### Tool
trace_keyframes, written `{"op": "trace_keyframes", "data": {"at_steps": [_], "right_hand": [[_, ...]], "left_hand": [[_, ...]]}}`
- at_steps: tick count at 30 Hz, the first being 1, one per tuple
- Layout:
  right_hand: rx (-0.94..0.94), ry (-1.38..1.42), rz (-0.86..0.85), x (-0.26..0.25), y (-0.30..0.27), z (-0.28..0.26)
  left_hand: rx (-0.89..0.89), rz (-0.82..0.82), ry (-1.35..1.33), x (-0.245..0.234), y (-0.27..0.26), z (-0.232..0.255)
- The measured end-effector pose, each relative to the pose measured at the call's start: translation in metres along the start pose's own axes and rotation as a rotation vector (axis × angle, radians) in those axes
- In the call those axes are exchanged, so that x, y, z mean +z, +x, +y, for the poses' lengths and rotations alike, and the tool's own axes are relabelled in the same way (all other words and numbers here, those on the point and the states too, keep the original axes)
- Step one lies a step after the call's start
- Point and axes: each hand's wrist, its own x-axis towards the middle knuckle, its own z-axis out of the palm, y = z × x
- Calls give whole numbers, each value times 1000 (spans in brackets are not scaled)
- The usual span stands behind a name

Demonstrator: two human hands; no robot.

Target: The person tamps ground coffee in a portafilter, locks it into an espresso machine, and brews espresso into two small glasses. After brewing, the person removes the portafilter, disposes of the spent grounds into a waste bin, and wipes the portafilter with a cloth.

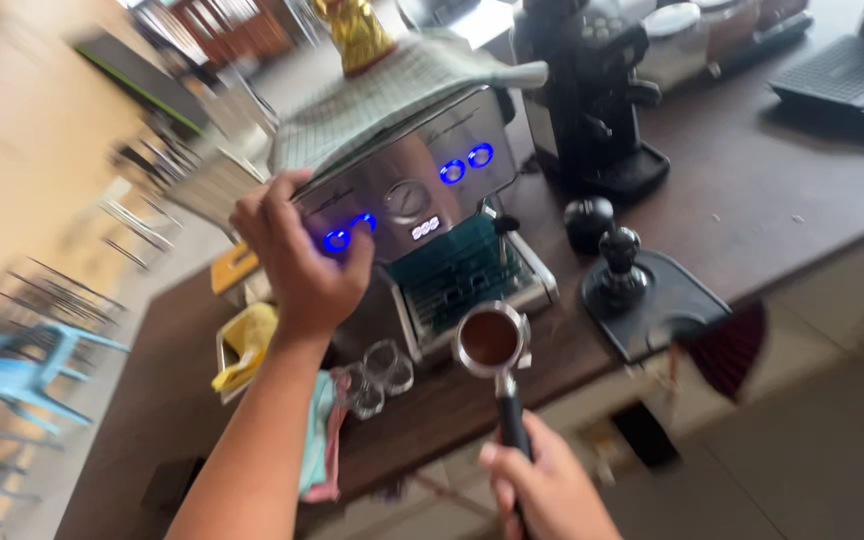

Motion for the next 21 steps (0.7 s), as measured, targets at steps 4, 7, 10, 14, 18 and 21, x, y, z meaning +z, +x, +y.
{"op": "trace_keyframes", "data": {"at_steps": [4, 7, 10, 14, 18, 21], "right_hand": [[-208, 88, -217, -30, 42, 47], [-238, 137, -297, -52, 73, 73], [-235, 206, -341, -68, 94, 89], [-294, 164, -311, -93, 126, 98], [-303, -94, -241, -133, 187, 101], [-403, -211, -313, -157, 233, 101]], "left_hand": [[116, 87, 17, 16, -12, -10], [112, 71, 2, 28, -25, -24], [133, 68, -12, 35, -28, -36], [105, 56, -188, 44, -34, -45], [110, 149, -146, 51, -33, -59], [140, 201, -46, 46, -34, -54]]}}
